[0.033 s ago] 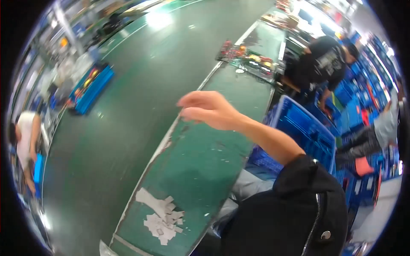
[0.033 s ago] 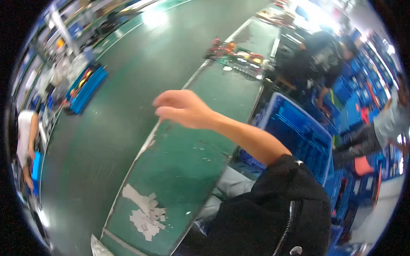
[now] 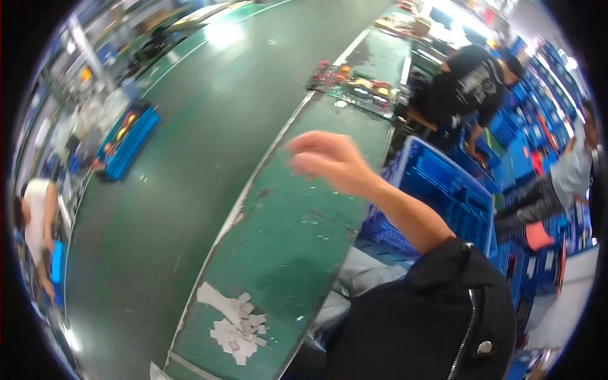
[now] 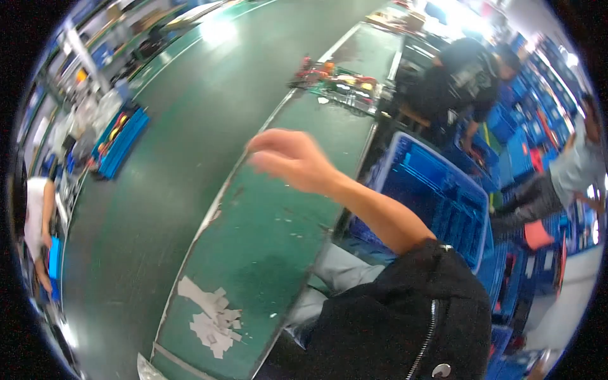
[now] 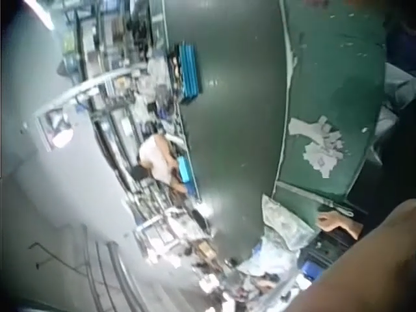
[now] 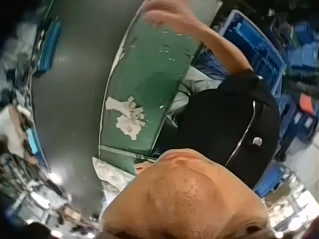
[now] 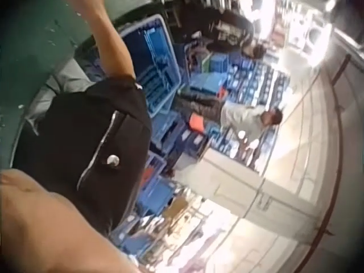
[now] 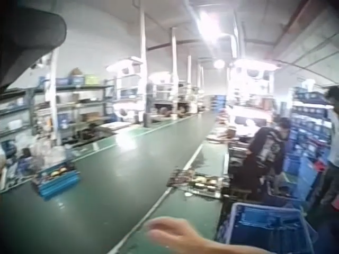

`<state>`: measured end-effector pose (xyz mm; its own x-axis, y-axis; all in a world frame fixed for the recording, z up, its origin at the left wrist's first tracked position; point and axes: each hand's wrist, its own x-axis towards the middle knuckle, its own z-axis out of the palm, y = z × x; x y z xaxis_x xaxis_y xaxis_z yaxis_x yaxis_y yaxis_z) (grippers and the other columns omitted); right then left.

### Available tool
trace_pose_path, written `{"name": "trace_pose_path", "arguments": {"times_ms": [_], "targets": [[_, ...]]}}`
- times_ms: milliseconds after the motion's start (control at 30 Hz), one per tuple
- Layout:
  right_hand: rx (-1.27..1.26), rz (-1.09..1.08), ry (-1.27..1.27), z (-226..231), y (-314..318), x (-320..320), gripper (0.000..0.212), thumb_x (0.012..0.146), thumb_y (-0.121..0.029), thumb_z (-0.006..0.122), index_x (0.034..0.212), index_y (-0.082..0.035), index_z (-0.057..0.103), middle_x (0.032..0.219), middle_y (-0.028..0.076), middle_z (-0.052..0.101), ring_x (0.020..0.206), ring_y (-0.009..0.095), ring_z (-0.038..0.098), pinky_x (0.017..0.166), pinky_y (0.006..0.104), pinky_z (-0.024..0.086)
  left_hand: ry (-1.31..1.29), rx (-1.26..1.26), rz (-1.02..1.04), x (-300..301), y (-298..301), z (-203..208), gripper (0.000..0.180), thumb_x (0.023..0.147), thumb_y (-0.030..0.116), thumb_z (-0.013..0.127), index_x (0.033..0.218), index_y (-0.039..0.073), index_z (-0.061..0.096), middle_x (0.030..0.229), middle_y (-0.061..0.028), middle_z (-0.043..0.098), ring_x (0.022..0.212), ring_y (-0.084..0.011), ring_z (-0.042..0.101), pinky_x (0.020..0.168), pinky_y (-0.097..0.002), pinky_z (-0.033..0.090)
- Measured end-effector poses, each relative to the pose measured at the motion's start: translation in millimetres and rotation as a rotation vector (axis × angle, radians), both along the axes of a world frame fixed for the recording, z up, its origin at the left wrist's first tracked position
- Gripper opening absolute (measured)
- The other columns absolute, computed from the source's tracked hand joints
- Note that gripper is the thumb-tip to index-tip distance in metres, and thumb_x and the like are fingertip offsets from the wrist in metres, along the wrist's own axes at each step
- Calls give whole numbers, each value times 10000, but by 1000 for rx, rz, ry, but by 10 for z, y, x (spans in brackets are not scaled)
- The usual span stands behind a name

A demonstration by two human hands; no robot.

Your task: Assembling electronic components into plastic housings on a production line.

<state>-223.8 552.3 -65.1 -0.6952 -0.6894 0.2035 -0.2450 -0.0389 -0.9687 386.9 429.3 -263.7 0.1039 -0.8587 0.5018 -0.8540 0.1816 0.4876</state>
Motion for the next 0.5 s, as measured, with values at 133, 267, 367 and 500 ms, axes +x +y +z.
{"name": "trace_pose_path", "arguments": {"times_ms": [133,267,367,500], "targets": [[-66,-880,-213,-367,2187,163,314,871,-238,575,1094,-23,628,919,67,664,780,114,611,664,243,481,22,151,-245,-442,89,387,337,936,315,558,748,39,600,661,-115,577,541,-278,509,511,-386,410],[405,-1204,-344,-1271,3819,928,324,813,-238,643,1036,-2,656,920,108,689,812,155,639,700,290,497,-25,335,-397,-230,-31,168,333,939,306,551,749,37,599,661,-112,579,540,-274,513,508,-384,410],[766,-1149,-77,-1647,4139,1278,322,783,-257,651,975,2,665,910,165,693,858,284,671,792,367,516,-17,442,-455,-154,-209,151,331,941,300,546,750,36,599,661,-110,581,539,-270,515,506,-383,411],[678,-1070,17,-1894,4127,1017,305,816,-256,646,973,6,649,873,145,684,803,223,669,738,337,525,22,588,-512,-134,-281,185,327,944,292,539,751,34,598,662,-107,584,538,-266,518,504,-381,411]]}}
